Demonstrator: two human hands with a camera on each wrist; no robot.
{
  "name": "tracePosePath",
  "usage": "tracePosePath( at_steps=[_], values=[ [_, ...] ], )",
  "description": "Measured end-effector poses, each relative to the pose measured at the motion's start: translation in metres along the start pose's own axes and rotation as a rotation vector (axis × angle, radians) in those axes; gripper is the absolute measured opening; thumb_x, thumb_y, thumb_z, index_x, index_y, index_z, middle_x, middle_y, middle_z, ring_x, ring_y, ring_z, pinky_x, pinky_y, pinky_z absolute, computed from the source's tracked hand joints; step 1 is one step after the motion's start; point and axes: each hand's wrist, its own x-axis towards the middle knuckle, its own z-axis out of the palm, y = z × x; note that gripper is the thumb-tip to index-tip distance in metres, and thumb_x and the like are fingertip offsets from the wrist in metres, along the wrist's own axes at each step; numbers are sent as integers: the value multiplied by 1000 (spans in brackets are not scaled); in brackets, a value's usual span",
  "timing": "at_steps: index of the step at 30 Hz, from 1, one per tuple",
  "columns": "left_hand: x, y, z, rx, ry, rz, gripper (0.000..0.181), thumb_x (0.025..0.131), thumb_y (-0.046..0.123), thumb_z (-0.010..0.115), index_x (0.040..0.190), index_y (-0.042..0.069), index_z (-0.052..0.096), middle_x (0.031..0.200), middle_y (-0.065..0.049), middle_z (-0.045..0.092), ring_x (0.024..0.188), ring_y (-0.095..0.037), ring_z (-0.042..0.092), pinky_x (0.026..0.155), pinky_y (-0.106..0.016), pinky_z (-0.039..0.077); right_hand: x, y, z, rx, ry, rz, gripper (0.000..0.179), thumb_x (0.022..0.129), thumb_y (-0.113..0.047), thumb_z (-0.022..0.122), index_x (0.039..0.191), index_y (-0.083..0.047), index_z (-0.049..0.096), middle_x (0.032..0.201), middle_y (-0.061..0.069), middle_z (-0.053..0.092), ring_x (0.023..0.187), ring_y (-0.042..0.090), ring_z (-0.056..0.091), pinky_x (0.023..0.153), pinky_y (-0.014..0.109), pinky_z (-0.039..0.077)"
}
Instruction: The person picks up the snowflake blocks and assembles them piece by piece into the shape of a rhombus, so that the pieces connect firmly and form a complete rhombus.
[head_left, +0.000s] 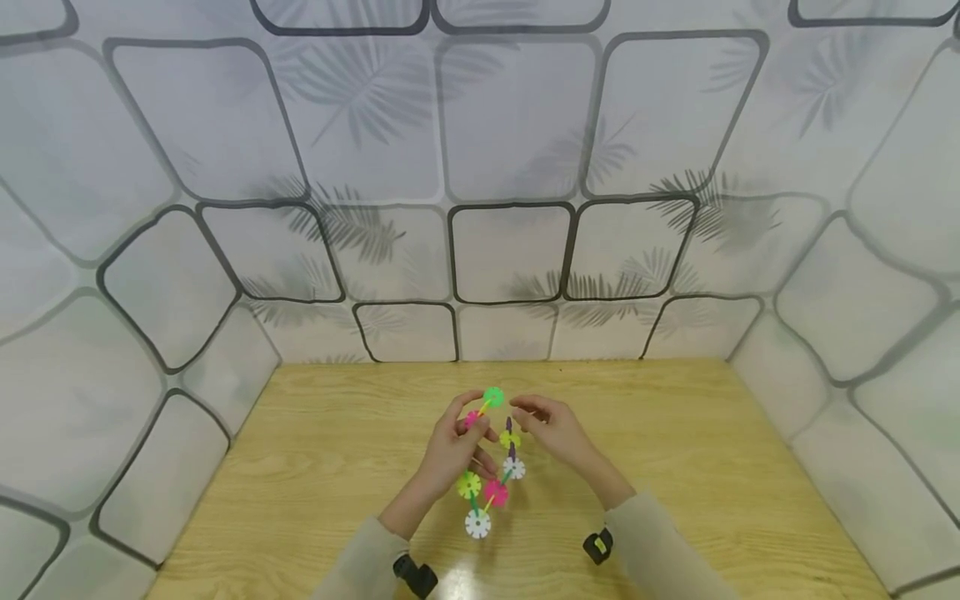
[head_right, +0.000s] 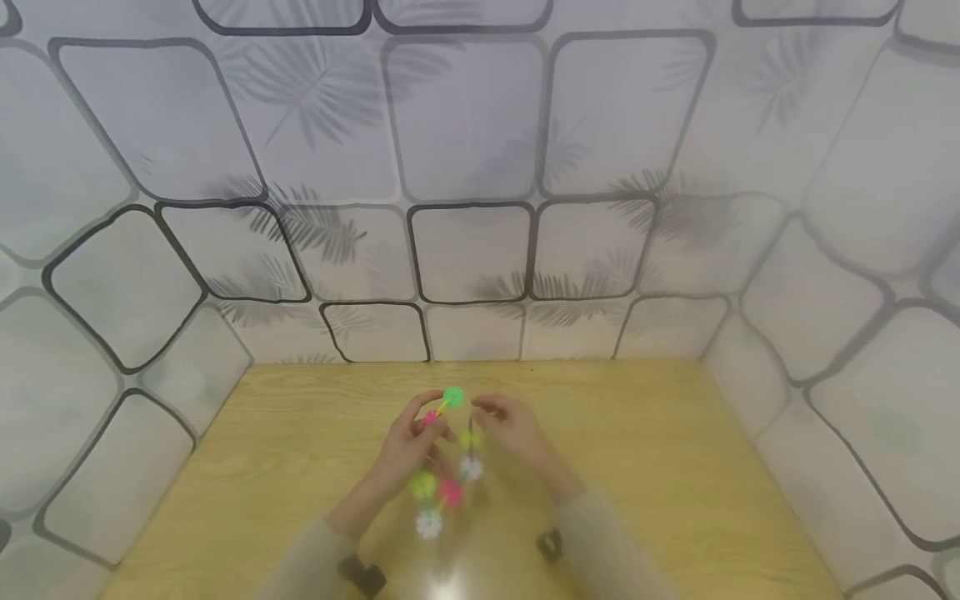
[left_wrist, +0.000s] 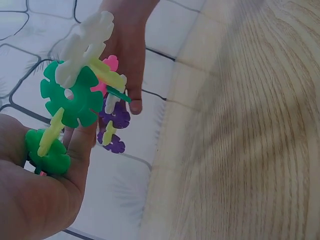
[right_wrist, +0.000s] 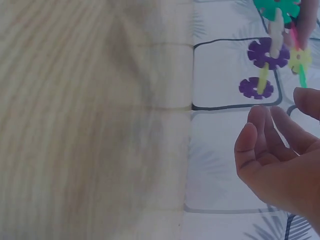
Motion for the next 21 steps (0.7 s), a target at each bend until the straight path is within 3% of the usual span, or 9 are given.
tracePosePath(
  at_steps=[5,12,16,21],
  values=[
    [1,-1,0,-13,-1,1,50,113,15,49,161,17,34,91,-4,69,56,-16,72,59,-40,66,-6,9,6,18,-22,19,44,111,-30,56,140,2,63,126,17,73,99,27,71,83,47,62],
    [1,0,2,-12,13,6,52,113,14,49,162,16,33,90,-4,69,56,-15,72,59,-36,65,-12,10,14,89,-32,100,51,114,-37,47,144,2,60,119,19,72,90,18,68,74,36,58],
    [1,1,3,-23,30,4,52,112,13,51,162,17,34,93,-12,70,57,-14,72,59,-35,65,-11,7,16,127,-26,105,50,114,-36,47,145,1,59,116,20,71,89,16,67,71,29,55],
    [2,-1,3,-33,30,15,52,113,13,49,162,16,33,95,-19,70,57,-14,73,60,-37,66,-8,7,18,130,-29,126,53,113,-38,49,146,2,58,125,22,70,92,18,68,71,28,55]
  ],
)
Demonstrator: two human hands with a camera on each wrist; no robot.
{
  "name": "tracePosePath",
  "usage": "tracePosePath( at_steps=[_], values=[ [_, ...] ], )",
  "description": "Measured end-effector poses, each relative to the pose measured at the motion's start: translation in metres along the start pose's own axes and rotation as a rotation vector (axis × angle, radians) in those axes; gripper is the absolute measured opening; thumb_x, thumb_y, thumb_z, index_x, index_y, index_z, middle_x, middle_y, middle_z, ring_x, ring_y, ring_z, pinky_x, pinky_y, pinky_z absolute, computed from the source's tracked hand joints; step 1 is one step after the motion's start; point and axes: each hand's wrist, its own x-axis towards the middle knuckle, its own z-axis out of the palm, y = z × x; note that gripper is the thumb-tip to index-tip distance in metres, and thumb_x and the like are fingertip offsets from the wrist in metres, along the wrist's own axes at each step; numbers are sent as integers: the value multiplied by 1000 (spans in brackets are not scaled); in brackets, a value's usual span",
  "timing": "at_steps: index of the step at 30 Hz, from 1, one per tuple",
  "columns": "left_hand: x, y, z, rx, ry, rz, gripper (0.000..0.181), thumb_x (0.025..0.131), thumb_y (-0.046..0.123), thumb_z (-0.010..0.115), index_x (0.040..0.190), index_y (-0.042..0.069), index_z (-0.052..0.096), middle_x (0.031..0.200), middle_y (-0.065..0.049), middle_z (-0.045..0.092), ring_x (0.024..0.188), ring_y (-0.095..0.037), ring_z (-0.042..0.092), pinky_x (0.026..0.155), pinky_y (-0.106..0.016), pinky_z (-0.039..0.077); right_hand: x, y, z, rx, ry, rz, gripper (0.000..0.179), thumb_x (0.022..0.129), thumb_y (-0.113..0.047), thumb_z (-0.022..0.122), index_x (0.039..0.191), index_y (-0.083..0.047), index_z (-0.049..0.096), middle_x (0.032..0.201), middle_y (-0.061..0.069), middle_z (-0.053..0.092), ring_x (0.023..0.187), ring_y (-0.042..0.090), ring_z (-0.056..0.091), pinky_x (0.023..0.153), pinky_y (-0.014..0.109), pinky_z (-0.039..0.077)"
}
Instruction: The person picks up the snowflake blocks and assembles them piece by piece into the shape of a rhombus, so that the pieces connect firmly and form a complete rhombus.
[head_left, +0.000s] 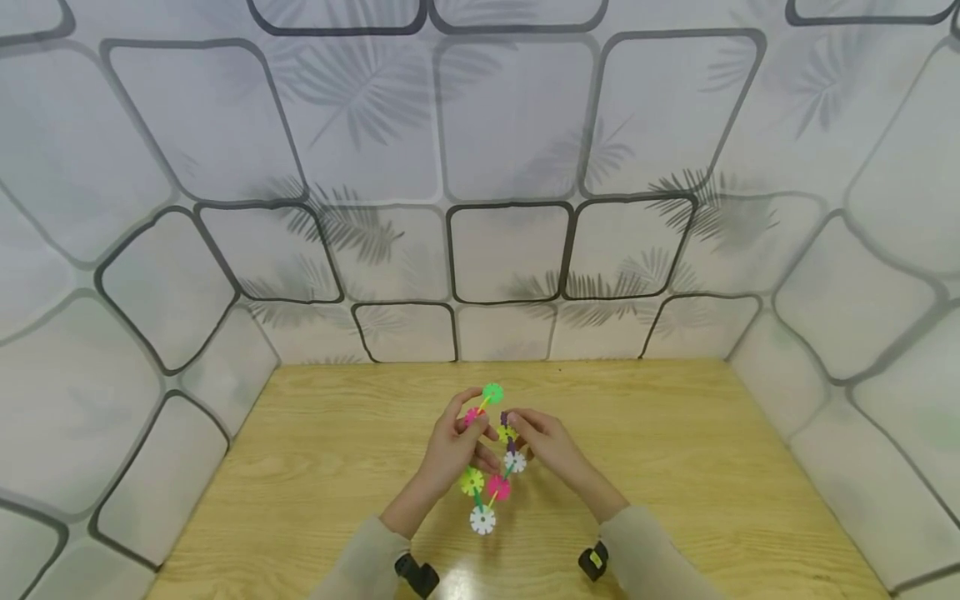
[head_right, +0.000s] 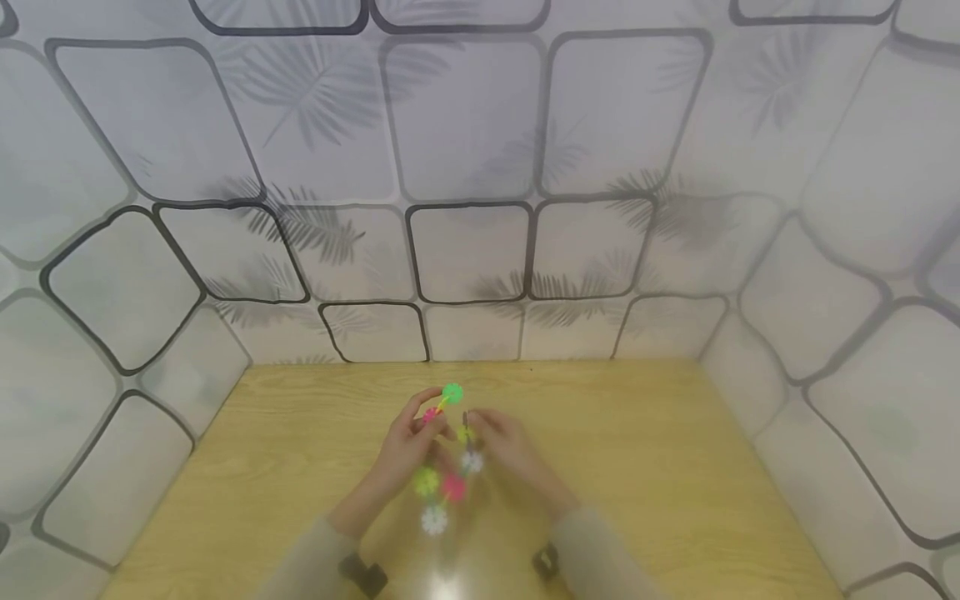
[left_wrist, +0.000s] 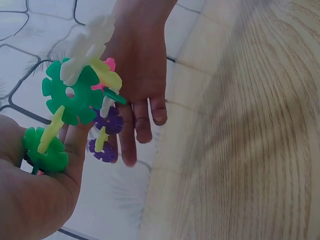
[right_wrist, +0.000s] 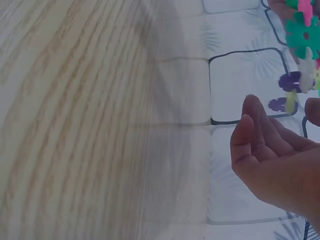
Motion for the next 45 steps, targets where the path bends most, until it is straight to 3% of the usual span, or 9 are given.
tracePosePath(
  at_steps=[6,13,19,25,30,39,45],
  values=[
    [0,-1,0,0,1,8,53,112,13,49,162,16,33,99,-27,69,58,-15,73,60,-37,66,2,3,4,16,1,34,53,113,-38,51,146,2,59,123,20,70,94,17,67,70,26,54],
    [0,-3,0,7,-11,3,56,112,12,50,164,13,30,95,-18,71,58,-14,73,61,-35,66,1,-11,2,91,-16,-13,46,113,-31,51,144,3,60,111,14,69,94,25,66,74,28,55],
    [1,-4,0,0,-7,-4,53,112,13,50,162,17,34,96,-21,72,57,-14,72,60,-36,66,3,-15,-1,159,-2,31,52,114,-35,48,141,8,60,101,5,70,89,16,63,83,36,57],
    [1,-3,0,-5,-8,-9,53,112,12,49,163,16,32,99,-27,70,57,-13,72,61,-37,66,6,-11,-1,171,-7,30,50,112,-35,52,141,5,63,129,19,67,96,12,62,88,38,57],
    [1,-3,1,-1,0,-17,52,112,13,50,162,18,35,98,-25,70,57,-13,72,61,-37,66,7,-10,-1,177,-49,10,49,111,-35,54,142,2,62,148,24,59,110,13,60,91,39,56],
    [1,-4,1,13,4,-16,51,112,15,51,161,21,37,90,-13,69,56,-13,71,60,-36,65,6,-12,-2,184,-82,-9,50,111,-34,56,146,2,59,151,22,58,112,14,60,89,36,56],
    [0,-4,3,38,8,-9,51,111,15,52,160,21,38,87,-12,67,55,-14,70,59,-37,65,5,-12,-2,170,-101,-25,49,111,-33,55,147,1,59,152,21,57,112,14,59,88,33,56]
  ],
)
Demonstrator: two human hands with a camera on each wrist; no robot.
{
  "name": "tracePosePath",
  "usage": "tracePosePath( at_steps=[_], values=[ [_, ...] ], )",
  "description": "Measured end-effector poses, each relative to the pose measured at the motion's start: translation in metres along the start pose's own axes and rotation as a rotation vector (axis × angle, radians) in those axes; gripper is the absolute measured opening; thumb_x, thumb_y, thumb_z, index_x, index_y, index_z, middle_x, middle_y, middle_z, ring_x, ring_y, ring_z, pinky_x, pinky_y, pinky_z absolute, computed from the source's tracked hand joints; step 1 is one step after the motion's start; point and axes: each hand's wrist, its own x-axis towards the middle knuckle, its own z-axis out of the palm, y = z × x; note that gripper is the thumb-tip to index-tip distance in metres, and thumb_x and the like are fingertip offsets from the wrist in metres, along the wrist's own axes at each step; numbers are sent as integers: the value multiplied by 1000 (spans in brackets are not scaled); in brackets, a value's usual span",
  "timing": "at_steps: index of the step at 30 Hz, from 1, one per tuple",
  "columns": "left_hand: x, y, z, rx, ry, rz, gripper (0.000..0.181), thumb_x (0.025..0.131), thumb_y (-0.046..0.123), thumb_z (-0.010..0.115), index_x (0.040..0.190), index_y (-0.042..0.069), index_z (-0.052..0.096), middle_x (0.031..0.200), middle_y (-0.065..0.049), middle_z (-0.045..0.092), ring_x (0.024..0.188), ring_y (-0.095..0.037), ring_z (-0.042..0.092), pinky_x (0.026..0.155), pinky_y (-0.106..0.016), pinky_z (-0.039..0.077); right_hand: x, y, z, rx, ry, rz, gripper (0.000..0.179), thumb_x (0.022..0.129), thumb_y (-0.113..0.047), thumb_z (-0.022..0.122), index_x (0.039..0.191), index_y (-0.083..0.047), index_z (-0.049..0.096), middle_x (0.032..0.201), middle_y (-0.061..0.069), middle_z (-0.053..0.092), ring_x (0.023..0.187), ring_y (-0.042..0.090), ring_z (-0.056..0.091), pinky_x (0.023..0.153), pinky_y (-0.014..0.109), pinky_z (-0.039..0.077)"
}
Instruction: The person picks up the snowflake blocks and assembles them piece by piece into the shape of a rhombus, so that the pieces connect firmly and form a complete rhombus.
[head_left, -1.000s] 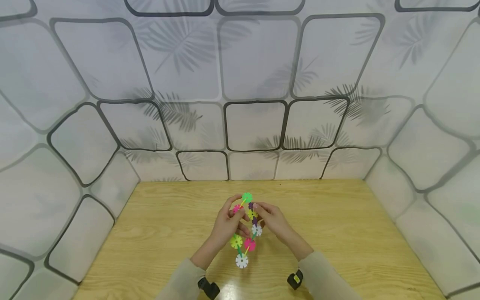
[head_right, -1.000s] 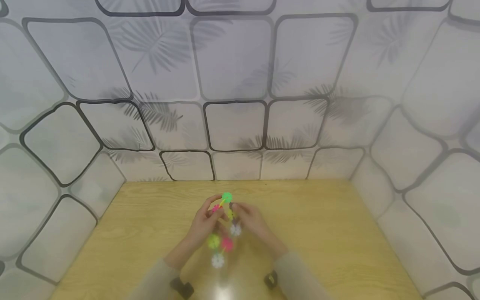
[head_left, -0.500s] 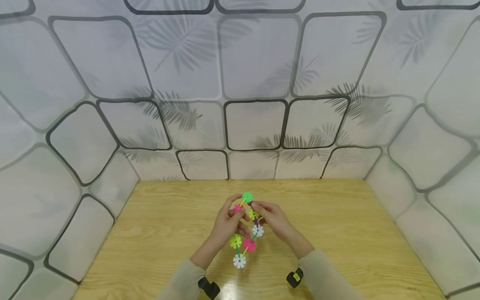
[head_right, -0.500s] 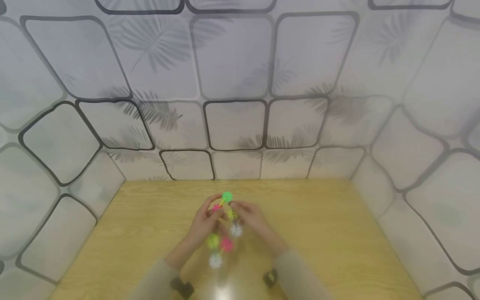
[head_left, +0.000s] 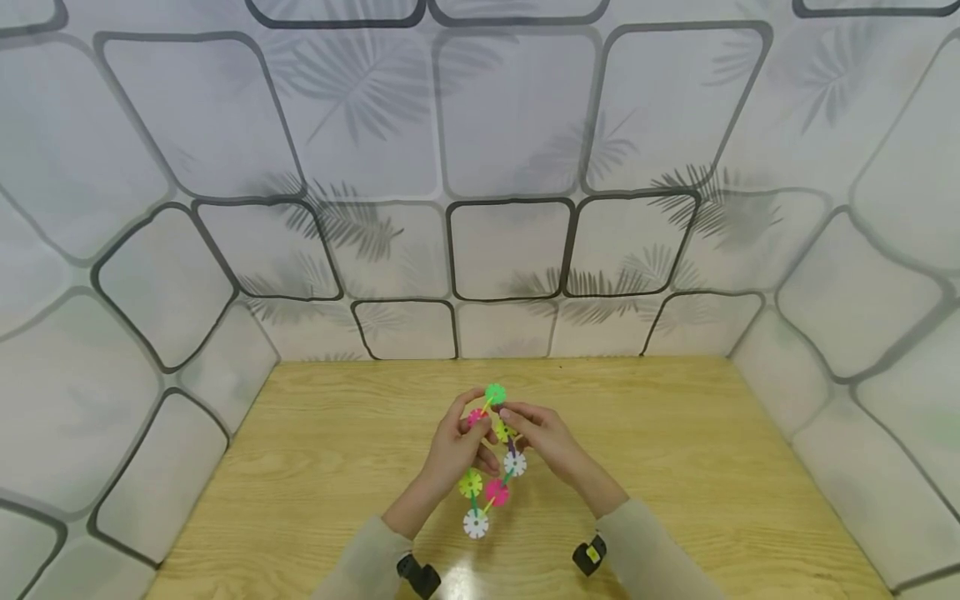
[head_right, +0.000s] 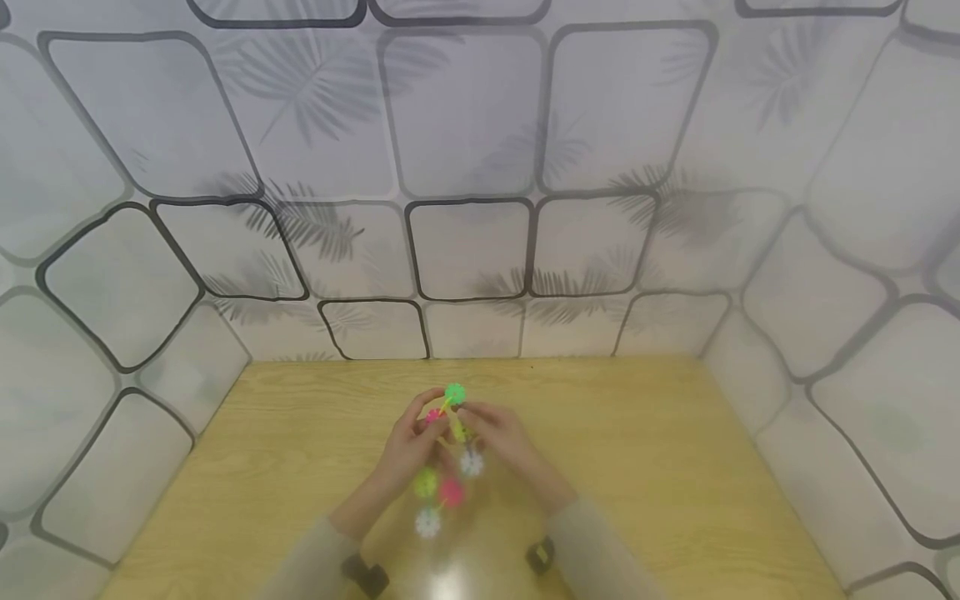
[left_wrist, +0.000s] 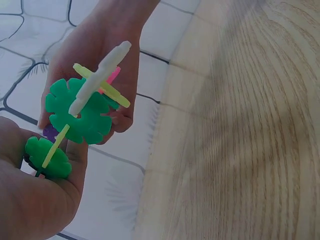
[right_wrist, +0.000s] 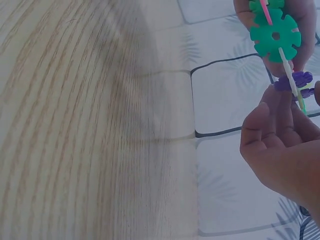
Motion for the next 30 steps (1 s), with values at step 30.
tracePosePath(
  at_steps=[30],
  values=[
    [-2,6,6,101,-24,-21,67,110,14,52,168,31,23,92,-23,68,65,-22,74,62,-43,66,-1,-4,3,37,74,-44,50,111,-24,56,157,-7,47,104,3,75,84,12,63,79,35,56]
  ],
)
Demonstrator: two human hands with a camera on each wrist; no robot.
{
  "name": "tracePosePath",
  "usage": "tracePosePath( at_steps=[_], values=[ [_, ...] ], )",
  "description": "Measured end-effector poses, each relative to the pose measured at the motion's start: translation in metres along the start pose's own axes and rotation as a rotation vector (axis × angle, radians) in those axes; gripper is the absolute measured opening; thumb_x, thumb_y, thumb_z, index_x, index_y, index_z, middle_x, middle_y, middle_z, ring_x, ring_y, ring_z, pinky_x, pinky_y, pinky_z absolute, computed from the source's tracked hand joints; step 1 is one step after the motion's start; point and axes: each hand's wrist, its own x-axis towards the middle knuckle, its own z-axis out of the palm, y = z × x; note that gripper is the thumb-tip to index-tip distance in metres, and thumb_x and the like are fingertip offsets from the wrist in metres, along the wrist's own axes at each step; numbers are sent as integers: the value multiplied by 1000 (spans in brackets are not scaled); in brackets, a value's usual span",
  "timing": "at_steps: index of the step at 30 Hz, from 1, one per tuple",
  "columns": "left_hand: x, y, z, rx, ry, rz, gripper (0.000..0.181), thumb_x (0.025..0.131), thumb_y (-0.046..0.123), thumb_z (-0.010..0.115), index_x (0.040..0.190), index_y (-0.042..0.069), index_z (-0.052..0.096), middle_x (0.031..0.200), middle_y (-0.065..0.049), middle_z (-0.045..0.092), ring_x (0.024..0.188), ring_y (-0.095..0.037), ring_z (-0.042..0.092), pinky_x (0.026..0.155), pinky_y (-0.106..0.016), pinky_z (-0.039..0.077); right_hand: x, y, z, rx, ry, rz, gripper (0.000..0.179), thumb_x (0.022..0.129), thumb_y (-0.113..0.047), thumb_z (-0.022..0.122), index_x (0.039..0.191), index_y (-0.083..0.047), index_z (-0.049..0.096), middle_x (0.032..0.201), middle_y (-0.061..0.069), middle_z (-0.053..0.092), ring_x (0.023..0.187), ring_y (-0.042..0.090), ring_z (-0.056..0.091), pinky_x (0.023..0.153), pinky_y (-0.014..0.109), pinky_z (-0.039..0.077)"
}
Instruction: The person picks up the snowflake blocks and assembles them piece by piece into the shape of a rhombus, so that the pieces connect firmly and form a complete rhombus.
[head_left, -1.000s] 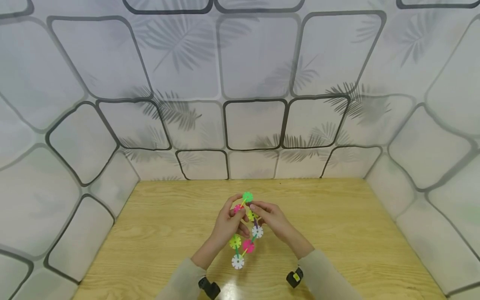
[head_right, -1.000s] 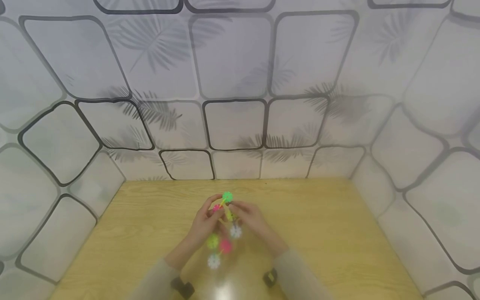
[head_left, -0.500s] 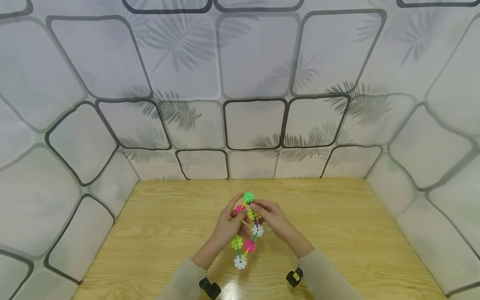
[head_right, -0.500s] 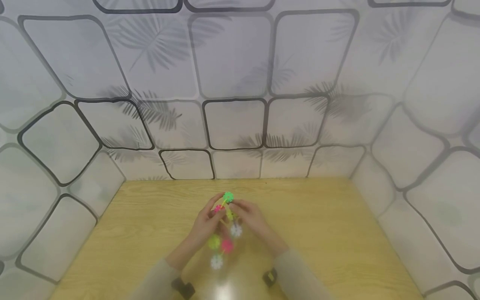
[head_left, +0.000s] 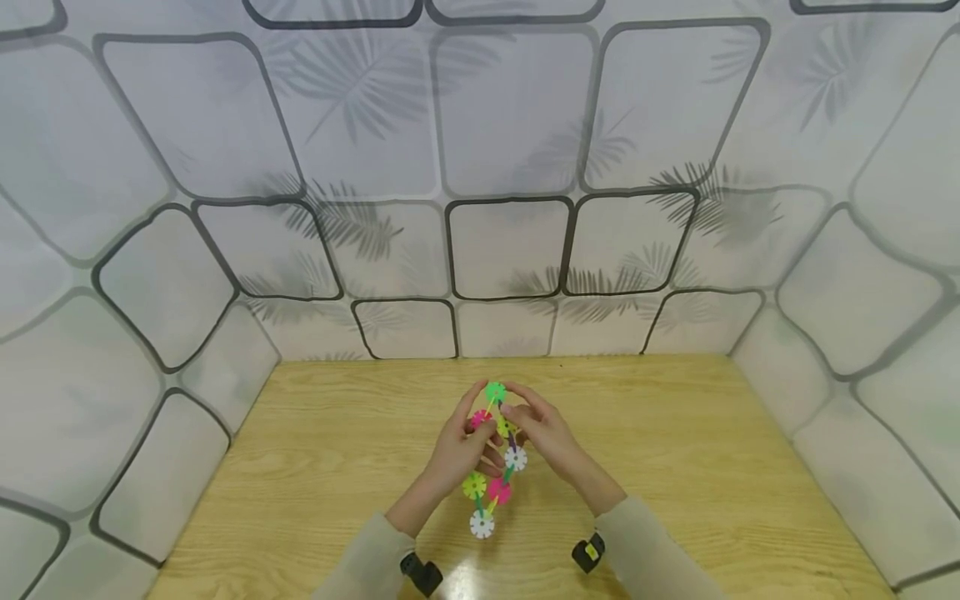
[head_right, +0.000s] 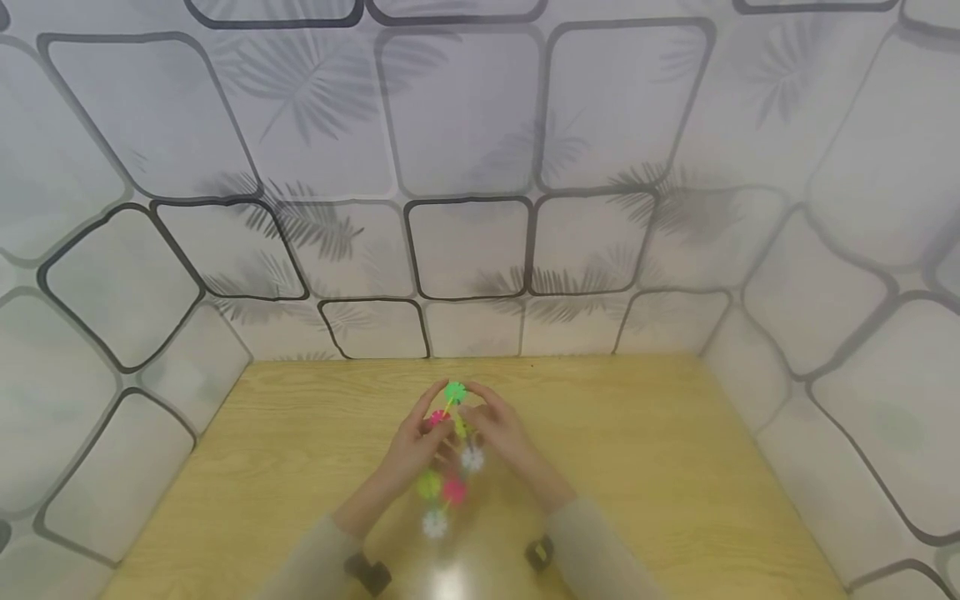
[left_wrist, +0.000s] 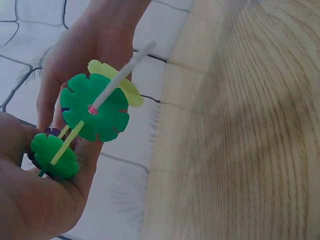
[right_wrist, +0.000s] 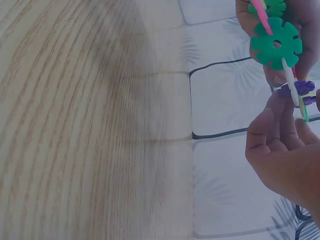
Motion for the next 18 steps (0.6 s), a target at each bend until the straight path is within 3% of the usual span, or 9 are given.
tracePosePath(
  at_steps=[6,11,18],
  values=[
    [1,2,0,3,-6,-17,64,112,15,48,167,37,25,91,-19,66,62,-20,73,59,-43,66,0,-2,0,-38,-12,-5,45,111,-27,56,143,4,60,132,20,68,100,12,61,82,32,56],
    [3,4,1,-20,-10,-35,62,111,13,46,166,37,27,84,-11,64,56,-16,69,58,-45,66,0,-1,0,-48,-18,-29,44,111,-25,56,140,7,62,129,24,70,94,11,65,81,28,58],
    [5,2,5,-14,-10,-33,64,111,15,43,168,36,23,82,-13,63,52,-17,69,57,-45,65,-2,3,2,-36,-9,-43,47,111,-29,57,143,6,61,133,24,70,92,6,67,81,24,59]
  ],
)
